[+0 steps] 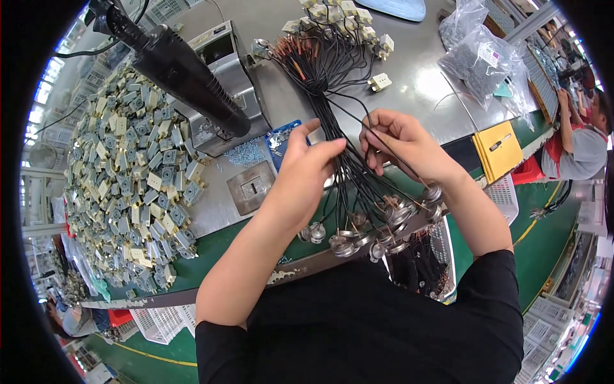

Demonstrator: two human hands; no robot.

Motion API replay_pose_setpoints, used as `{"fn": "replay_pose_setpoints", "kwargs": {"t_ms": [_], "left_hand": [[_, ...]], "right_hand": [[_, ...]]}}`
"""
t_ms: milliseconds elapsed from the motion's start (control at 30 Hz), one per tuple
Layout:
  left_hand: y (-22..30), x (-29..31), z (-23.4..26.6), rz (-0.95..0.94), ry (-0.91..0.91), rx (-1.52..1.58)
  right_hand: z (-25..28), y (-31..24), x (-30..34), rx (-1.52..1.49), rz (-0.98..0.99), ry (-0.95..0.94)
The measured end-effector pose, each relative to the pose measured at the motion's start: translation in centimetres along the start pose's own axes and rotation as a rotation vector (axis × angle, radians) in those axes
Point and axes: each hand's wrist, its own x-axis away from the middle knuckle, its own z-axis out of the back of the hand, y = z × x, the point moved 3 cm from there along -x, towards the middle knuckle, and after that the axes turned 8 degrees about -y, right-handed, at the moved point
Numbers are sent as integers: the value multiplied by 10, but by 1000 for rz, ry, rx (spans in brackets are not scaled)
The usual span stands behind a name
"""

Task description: Assembling small electronic components with wiring using a power tool on a factory production line.

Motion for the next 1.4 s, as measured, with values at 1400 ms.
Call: {"fn": "replay_pose_setpoints", "kwargs": {"t_ms": [1400], "left_hand": [[63,139,90,-508,15,-684]], "right_hand": [[-128,-40,-80,1193,775,-564]]}}
